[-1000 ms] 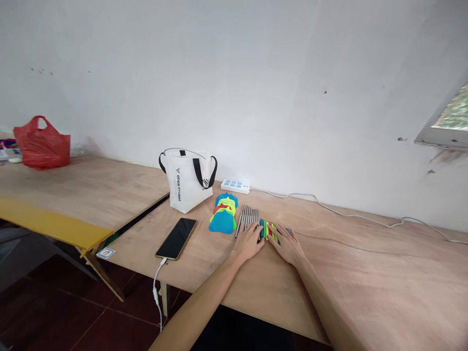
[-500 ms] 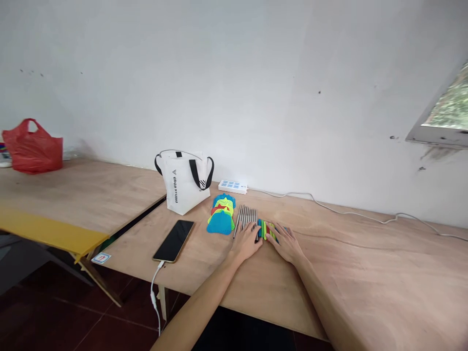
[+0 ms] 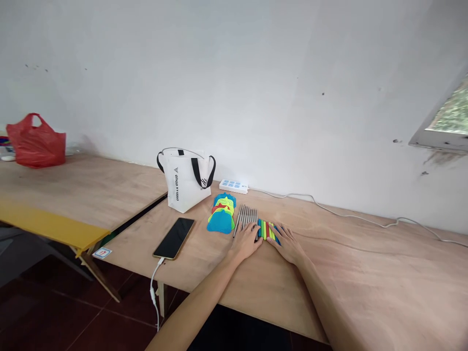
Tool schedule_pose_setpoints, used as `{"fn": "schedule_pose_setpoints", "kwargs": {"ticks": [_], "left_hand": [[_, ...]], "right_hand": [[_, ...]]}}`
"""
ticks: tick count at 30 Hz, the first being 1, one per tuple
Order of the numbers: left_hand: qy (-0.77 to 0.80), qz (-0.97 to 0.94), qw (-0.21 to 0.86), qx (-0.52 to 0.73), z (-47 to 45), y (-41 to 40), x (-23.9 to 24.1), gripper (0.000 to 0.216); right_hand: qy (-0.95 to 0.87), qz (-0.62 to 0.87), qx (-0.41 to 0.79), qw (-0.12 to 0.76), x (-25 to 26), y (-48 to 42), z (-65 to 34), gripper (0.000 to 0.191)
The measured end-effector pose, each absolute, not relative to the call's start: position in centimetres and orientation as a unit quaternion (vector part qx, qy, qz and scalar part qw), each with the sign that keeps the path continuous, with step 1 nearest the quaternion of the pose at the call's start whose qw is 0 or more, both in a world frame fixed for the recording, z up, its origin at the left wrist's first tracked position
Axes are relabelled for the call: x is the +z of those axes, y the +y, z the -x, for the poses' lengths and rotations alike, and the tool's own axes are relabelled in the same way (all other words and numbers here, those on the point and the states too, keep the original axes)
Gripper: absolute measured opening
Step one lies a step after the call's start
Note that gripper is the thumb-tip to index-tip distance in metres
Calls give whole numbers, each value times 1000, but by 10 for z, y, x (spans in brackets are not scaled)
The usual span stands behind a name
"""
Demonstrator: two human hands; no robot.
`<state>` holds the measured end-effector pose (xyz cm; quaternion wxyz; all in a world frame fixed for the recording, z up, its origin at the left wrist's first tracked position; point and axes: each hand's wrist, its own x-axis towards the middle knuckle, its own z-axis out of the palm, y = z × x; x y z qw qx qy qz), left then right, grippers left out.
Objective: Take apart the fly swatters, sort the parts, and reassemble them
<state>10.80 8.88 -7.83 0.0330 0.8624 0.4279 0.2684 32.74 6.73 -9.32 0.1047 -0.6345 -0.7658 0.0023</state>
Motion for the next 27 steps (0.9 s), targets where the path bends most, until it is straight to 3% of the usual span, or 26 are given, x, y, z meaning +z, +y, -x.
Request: {"fn": "schedule_pose_setpoints", "kwargs": {"ticks": [27], "left_hand": [[435, -859, 23, 268, -106, 89, -80, 34]], "right_hand": [[-773, 628, -10, 94, -90, 72, -326, 68]]}}
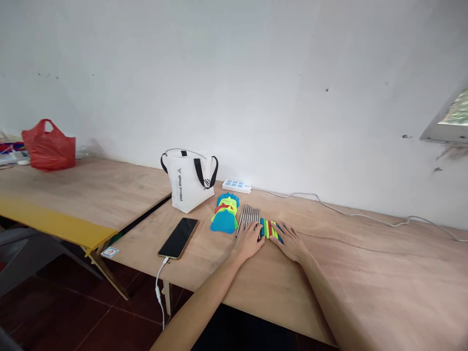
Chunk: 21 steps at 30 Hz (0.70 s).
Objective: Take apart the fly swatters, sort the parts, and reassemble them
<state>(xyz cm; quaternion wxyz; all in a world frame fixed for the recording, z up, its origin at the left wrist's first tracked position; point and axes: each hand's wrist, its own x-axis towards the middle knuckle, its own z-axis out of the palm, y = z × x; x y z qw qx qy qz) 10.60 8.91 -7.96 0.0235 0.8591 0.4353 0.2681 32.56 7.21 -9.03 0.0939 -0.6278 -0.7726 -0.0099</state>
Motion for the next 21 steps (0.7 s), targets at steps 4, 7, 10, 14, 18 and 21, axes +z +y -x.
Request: {"fn": "schedule_pose_setpoints", "kwargs": {"ticks": [4, 7, 10, 14, 18, 21], "left_hand": [[440, -860, 29, 258, -105, 91, -79, 35], [443, -859, 33, 253, -105, 90, -77, 36], [442, -857, 39, 261, -104, 90, -74, 41], [411, -868, 44, 276, -96, 95, -70, 42], [334, -905, 49, 259, -73, 108, -66, 47], [293, -923, 54, 245, -52, 120, -63, 52]], "right_hand": [[-773, 626, -9, 101, -88, 71, -324, 65], [-769, 630, -9, 111, -89, 70, -323, 65], [-755, 640, 3, 145, -89, 70, -324, 64], [-731, 659, 11, 177, -89, 68, -332, 64], [-724, 664, 10, 186, -89, 67, -338, 66], [-734, 650, 14, 195, -90, 69, -337, 65]]}}
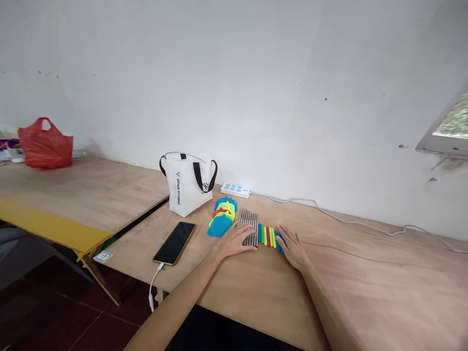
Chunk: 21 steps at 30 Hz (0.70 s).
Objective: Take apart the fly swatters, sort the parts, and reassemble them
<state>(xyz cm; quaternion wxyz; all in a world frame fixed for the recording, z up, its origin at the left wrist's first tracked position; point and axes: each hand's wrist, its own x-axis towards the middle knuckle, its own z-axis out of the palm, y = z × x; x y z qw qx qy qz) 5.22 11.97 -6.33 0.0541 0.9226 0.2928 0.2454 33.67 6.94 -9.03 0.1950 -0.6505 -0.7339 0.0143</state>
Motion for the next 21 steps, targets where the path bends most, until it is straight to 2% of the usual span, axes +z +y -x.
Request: {"fn": "schedule_pose_setpoints", "kwargs": {"ticks": [8, 14, 21], "left_hand": [[267, -929, 73, 246, -24, 140, -63, 62], [279, -927, 61, 245, -27, 140, -64, 54], [254, -938, 39, 234, -15, 136, -52, 77]], "right_hand": [[-754, 620, 10, 218, -92, 71, -333, 58], [-760, 615, -15, 208, -90, 68, -330, 55], [-776, 597, -32, 203, -89, 58, -321, 51]]}}
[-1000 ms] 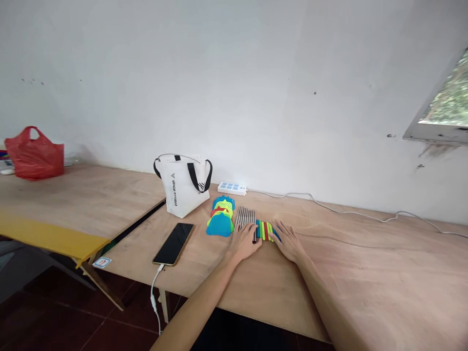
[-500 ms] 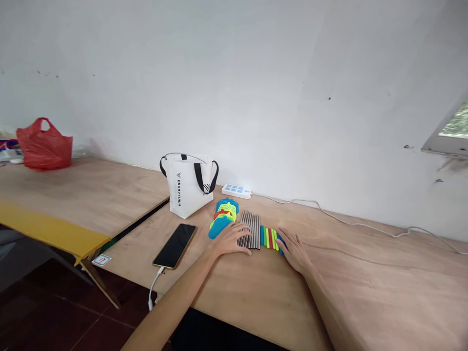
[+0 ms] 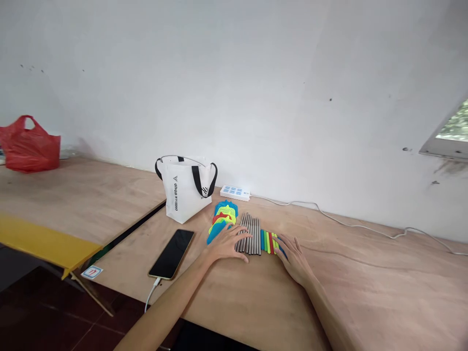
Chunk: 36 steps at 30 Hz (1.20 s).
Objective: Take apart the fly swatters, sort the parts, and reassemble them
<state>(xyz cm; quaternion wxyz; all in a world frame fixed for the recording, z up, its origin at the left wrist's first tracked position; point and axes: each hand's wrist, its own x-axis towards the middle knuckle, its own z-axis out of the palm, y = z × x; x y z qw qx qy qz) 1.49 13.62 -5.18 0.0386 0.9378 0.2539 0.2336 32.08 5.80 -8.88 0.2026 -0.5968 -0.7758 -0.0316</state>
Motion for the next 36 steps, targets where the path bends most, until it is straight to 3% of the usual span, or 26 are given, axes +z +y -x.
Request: {"fn": "schedule_pose_setpoints", "kwargs": {"ticks": [15, 21, 36], "left_hand": [[338, -914, 82, 210, 14, 149, -56, 87], [343, -911, 86, 214, 11, 145, -55, 69], [318, -915, 87, 233, 0, 139, -67, 62]], "right_hand": [[-736, 628, 17, 251, -93, 53, -333, 52], [-730, 632, 21, 260, -91, 53, -332, 53], [-762, 608, -20, 222, -88, 48, -321, 50]]}}
